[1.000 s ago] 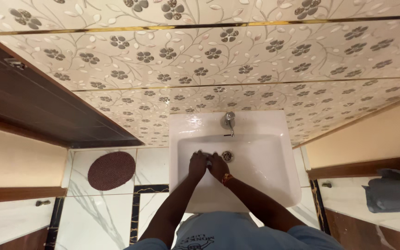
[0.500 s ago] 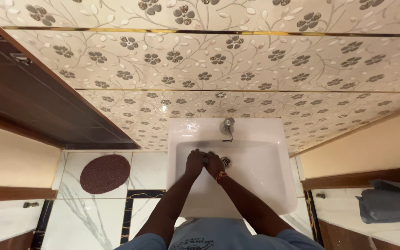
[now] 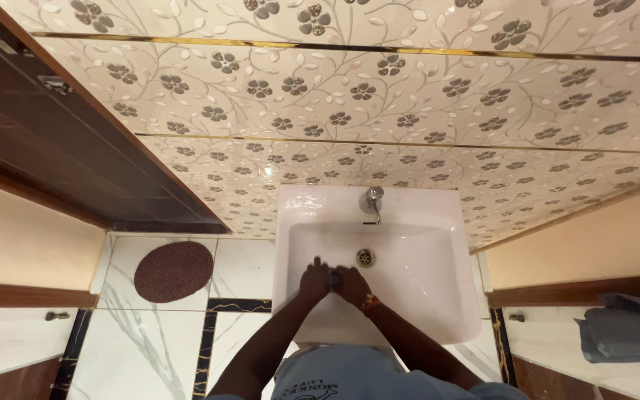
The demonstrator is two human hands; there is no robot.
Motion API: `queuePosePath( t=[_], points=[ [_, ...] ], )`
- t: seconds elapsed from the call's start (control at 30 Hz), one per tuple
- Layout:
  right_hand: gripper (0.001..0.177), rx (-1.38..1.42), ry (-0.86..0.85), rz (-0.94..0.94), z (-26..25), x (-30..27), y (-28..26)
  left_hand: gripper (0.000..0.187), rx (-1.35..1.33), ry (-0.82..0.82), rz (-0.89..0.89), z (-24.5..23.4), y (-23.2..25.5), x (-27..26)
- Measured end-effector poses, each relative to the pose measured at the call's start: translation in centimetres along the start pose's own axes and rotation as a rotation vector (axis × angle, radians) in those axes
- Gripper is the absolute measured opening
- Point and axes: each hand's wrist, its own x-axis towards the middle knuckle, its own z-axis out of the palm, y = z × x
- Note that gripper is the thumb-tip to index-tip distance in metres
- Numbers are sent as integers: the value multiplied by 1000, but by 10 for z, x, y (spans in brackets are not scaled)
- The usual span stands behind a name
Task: The person scrubs the interior and exterior surfaces of a bathroom sink and faucet using a grey cloth.
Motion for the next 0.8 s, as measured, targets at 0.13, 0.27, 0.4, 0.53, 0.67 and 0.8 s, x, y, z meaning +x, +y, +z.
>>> queuePosePath(
  t=[0.13,0.27,0.4,0.53,0.67,0.8],
  points=[
    [43,-28,-198,-171,-11,-23,9,50,-13,-129,-1,4,8,-10],
    [30,-146,-189,-125,-6,-34,7,35,-31,-62,55,8,11,-15],
    [13,-41,-27,-83,1,-23,2,27,27,33,105,11,8,-18],
    [14,49,98,17,1,4,6,40,155,193,259,10,-2,-5],
    [32,-39,214,5,-2,32,12,55,-31,360,304,6,-8,19],
    [33,-93,230,8,-16,63,18,61,111,387,298,-2,0,45]
  ],
)
